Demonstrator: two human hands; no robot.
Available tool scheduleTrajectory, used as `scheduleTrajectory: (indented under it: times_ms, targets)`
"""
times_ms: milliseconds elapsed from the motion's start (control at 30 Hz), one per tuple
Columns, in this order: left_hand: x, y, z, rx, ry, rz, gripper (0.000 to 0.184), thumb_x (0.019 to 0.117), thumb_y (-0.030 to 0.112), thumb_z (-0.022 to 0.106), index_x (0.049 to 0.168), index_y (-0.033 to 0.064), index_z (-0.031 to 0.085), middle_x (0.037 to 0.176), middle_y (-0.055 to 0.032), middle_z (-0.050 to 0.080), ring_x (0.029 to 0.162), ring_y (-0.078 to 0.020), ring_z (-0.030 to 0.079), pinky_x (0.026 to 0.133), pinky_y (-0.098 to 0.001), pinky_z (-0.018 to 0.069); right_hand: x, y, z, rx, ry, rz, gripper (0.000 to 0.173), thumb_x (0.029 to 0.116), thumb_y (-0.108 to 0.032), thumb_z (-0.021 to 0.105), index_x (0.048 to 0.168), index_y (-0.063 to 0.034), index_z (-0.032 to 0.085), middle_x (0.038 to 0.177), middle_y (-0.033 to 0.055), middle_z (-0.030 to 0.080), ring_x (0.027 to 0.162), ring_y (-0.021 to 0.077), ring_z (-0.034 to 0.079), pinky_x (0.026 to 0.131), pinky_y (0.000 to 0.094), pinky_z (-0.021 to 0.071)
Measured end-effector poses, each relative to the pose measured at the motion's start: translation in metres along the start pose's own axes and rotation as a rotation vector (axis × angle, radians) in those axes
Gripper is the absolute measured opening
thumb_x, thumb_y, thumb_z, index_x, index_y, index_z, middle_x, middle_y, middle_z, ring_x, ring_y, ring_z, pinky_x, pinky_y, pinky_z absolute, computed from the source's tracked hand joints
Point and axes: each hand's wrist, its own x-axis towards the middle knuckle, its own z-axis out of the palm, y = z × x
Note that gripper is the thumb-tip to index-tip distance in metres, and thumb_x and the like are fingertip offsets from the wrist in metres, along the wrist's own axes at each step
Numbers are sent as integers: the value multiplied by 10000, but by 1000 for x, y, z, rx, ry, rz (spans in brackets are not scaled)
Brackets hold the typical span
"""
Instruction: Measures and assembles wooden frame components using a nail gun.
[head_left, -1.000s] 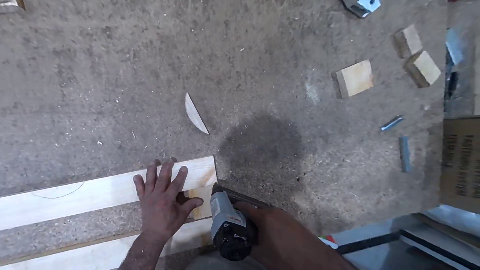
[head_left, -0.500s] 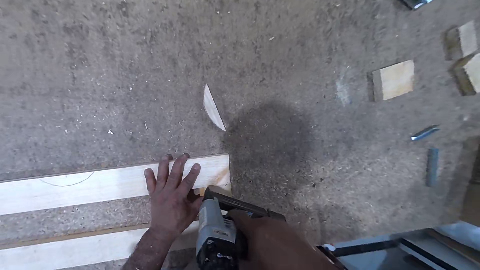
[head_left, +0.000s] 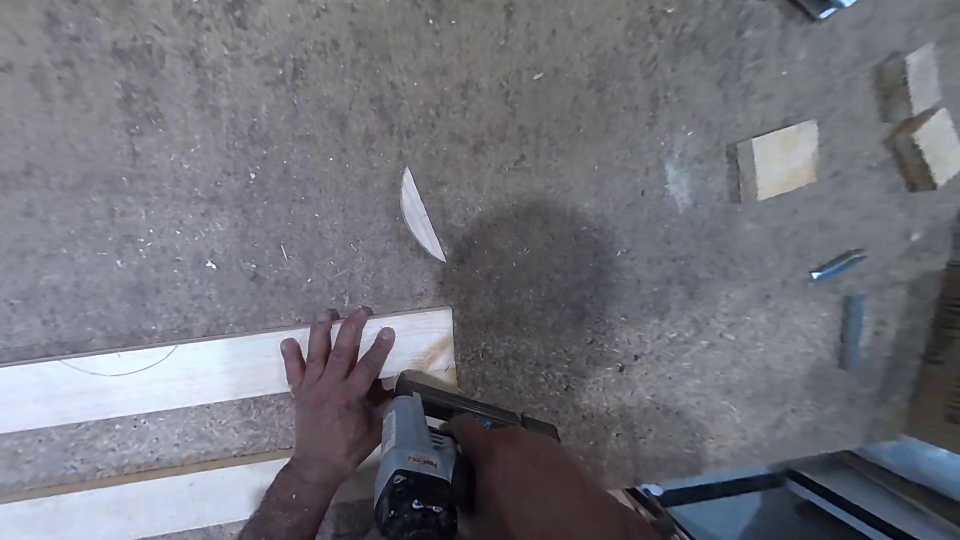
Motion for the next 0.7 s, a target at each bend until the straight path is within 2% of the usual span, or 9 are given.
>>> scheduleTrajectory:
  times_ms: [67,167,267,300,367,433,567,633,700]
  targets:
    - [0,-1,0,7,3,2,570,890,558,620,1414,334,621,1590,-63,469,1535,-418,276,1154,-772,135,-2,4,1,2,12,9,648,867,-421,737,1398,-124,515,1019,182,700,956,410,701,746,609,558]
    - [-1,-1,0,4,5,1,616,906,665,576,1431,343,602,1607,-52,446,1545,-405,257,1168,-763,115,-4,8,0,22,20,26,612,844,-431,761,1325,-122,543,999,174,692,940,398,700,731,601,560]
    - [-1,-1,1,8,4,2,651,894,706,560,1427,335,609,1611,-55,441,1547,-407,252,1168,-763,118,-6,9,0,27,16,43,699,844,-411,760,1443,-175,487,1005,177,706,938,410,705,738,615,559]
    - [-1,-1,0,12,-6,0,681,889,741,544,1435,337,602,1620,-51,428,1553,-400,238,1174,-758,113,-6,10,-1,25,12,49,703,845,-410,760,1446,-172,483,1016,182,705,949,414,703,744,620,556]
    - [-1,-2,0,22,-12,-4,740,875,801,514,1450,341,588,1630,-39,414,1561,-387,224,1189,-745,101,-7,15,1,24,34,55,642,836,-417,763,1368,-142,531,1001,178,705,943,411,705,738,614,558]
    - [-2,-2,1,30,2,3,776,863,824,508,1452,326,590,1626,-47,420,1560,-383,228,1192,-740,103,-10,18,2,23,53,62,601,830,-403,767,1318,-128,549,977,172,703,925,405,707,725,606,559]
    - [-2,-2,2,32,11,10,803,846,836,523,1459,322,580,1630,-41,412,1567,-363,212,1201,-728,83,-11,26,1,34,78,49,650,833,-394,762,1391,-161,526,982,176,701,913,410,705,720,614,559]
    - [-1,-2,2,37,7,10,812,839,844,521,1451,314,586,1622,-49,424,1561,-378,224,1192,-739,94,-11,32,1,40,94,34,609,818,-417,772,1316,-142,554,955,167,695,897,395,705,710,604,559]
    - [-1,-1,1,41,-3,3,821,837,853,511,1449,312,588,1626,-48,418,1564,-378,218,1198,-736,89,-12,36,1,54,104,24,627,823,-426,767,1346,-153,555,967,163,696,901,389,704,717,608,559]
